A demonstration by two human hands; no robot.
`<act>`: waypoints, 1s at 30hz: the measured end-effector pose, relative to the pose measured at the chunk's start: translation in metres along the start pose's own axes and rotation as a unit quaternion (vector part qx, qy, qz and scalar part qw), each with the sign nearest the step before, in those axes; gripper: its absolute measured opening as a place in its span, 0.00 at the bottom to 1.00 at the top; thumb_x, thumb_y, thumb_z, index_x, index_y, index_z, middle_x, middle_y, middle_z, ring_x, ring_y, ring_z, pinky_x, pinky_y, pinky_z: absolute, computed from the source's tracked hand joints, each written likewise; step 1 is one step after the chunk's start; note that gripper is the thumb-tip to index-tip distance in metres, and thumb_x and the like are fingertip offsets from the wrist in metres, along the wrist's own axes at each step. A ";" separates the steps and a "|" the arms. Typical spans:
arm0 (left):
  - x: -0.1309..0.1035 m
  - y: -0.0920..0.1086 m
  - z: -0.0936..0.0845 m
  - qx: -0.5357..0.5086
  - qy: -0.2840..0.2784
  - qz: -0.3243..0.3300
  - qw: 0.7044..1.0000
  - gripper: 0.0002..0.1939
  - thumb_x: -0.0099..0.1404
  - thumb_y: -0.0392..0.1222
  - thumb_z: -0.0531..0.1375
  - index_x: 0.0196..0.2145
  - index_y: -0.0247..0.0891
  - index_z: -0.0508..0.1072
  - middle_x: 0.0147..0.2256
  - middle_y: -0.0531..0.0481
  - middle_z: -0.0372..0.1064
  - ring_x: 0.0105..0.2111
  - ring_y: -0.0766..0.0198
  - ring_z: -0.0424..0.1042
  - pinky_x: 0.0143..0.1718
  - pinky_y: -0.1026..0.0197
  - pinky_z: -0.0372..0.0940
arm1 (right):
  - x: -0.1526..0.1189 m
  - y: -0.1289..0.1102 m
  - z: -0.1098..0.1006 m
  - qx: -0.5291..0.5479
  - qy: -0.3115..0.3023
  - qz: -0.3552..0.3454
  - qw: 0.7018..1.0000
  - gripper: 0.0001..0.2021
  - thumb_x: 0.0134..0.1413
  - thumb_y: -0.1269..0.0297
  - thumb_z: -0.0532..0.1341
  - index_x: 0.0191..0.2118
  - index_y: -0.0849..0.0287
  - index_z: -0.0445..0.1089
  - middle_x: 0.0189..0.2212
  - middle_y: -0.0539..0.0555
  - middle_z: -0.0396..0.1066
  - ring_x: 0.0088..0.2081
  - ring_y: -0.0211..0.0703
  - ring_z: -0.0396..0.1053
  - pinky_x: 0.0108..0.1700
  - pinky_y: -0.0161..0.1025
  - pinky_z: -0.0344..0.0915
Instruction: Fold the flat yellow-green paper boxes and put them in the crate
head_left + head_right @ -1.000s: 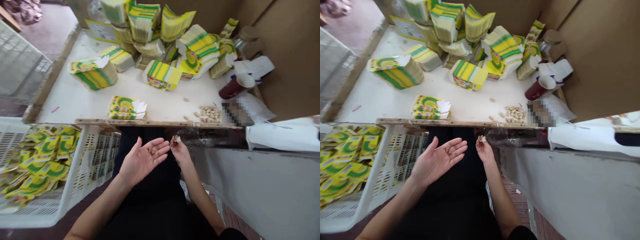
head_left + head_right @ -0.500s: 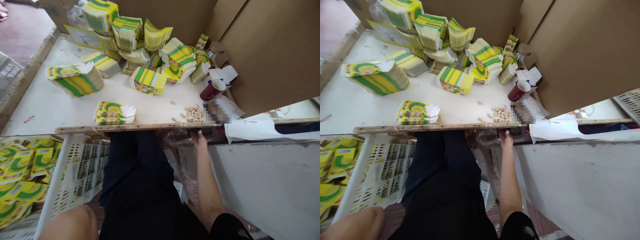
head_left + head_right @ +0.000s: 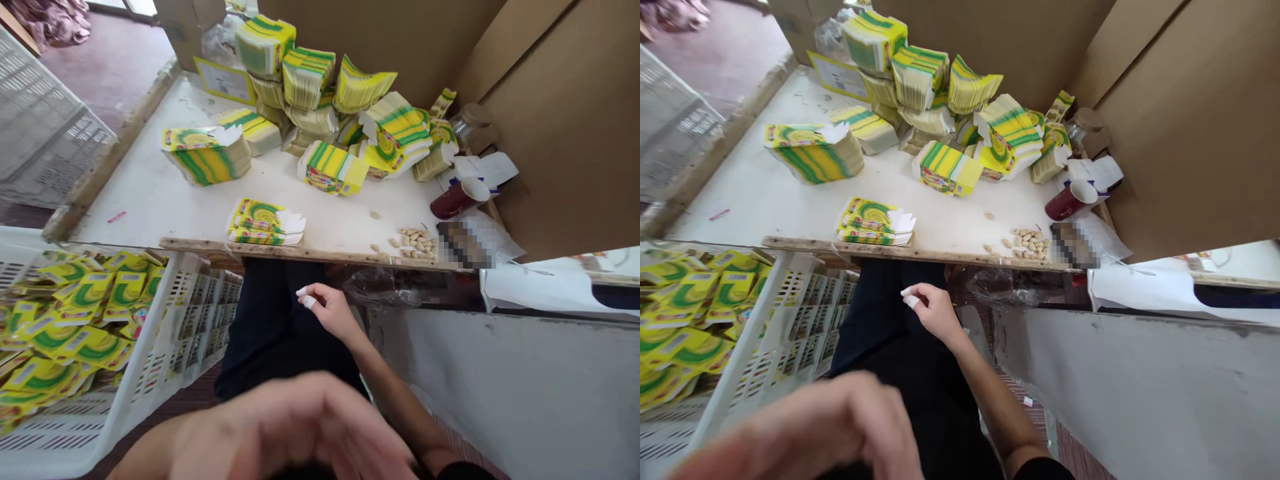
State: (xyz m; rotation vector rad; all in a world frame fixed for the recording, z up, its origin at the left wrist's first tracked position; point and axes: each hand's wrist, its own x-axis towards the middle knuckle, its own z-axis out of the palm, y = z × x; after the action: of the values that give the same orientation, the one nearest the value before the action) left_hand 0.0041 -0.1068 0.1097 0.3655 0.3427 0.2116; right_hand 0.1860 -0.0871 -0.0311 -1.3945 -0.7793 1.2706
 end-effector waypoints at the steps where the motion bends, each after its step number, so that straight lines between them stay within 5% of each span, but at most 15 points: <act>1: 0.011 0.004 -0.006 0.003 0.029 0.016 0.999 0.26 0.56 0.62 0.63 0.39 0.36 0.78 0.35 0.41 0.76 0.35 0.54 0.75 0.40 0.58 0.67 | 0.006 -0.017 0.007 -0.063 -0.038 -0.070 0.995 0.03 0.47 0.67 0.66 0.31 0.54 0.78 0.28 0.49 0.77 0.31 0.41 0.72 0.37 0.38 0.67; 3: 0.031 0.007 -0.025 -0.027 0.110 0.074 0.991 0.19 0.56 0.55 0.66 0.35 0.34 0.78 0.29 0.45 0.74 0.27 0.63 0.71 0.33 0.64 0.66 | 0.026 -0.047 0.020 -0.159 -0.063 -0.193 0.966 0.06 0.55 0.67 0.61 0.37 0.54 0.76 0.34 0.50 0.77 0.35 0.43 0.72 0.41 0.39 0.67; 6: 0.050 0.001 -0.058 -0.119 0.255 0.112 0.953 0.10 0.58 0.44 0.66 0.33 0.34 0.76 0.26 0.50 0.71 0.23 0.69 0.68 0.26 0.68 0.63 | 0.072 -0.074 0.042 -0.304 -0.053 -0.272 0.911 0.08 0.56 0.72 0.59 0.40 0.56 0.74 0.39 0.53 0.75 0.41 0.45 0.71 0.46 0.41 0.67; 11: 0.049 -0.005 -0.092 -0.204 0.359 0.090 0.906 0.07 0.65 0.36 0.57 0.30 0.34 0.73 0.24 0.51 0.67 0.20 0.71 0.66 0.21 0.69 0.62 | 0.129 -0.067 0.074 -0.534 -0.024 -0.186 0.824 0.18 0.53 0.79 0.60 0.50 0.62 0.69 0.45 0.63 0.72 0.48 0.54 0.67 0.53 0.48 0.63; 19: 0.043 0.014 -0.112 -0.209 0.417 0.135 0.874 0.14 0.69 0.33 0.49 0.30 0.33 0.72 0.23 0.50 0.68 0.18 0.70 0.67 0.19 0.69 0.63 | 0.129 -0.049 0.073 -0.547 -0.035 -0.165 0.820 0.21 0.54 0.83 0.54 0.52 0.62 0.67 0.45 0.61 0.70 0.47 0.52 0.67 0.52 0.47 0.63; 30: 0.051 0.007 -0.141 -0.169 0.387 0.147 0.894 0.04 0.63 0.36 0.58 0.34 0.34 0.73 0.26 0.50 0.70 0.22 0.68 0.69 0.23 0.67 0.66 | 0.125 -0.059 0.084 -0.529 -0.024 -0.135 0.838 0.22 0.49 0.86 0.53 0.50 0.65 0.64 0.48 0.66 0.66 0.49 0.54 0.66 0.53 0.49 0.64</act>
State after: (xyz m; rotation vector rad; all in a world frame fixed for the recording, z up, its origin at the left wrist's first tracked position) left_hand -0.0012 -0.0427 -0.0264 -0.0359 1.0263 0.7135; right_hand 0.1441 0.0662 -0.0003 -1.9852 -1.8067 0.6040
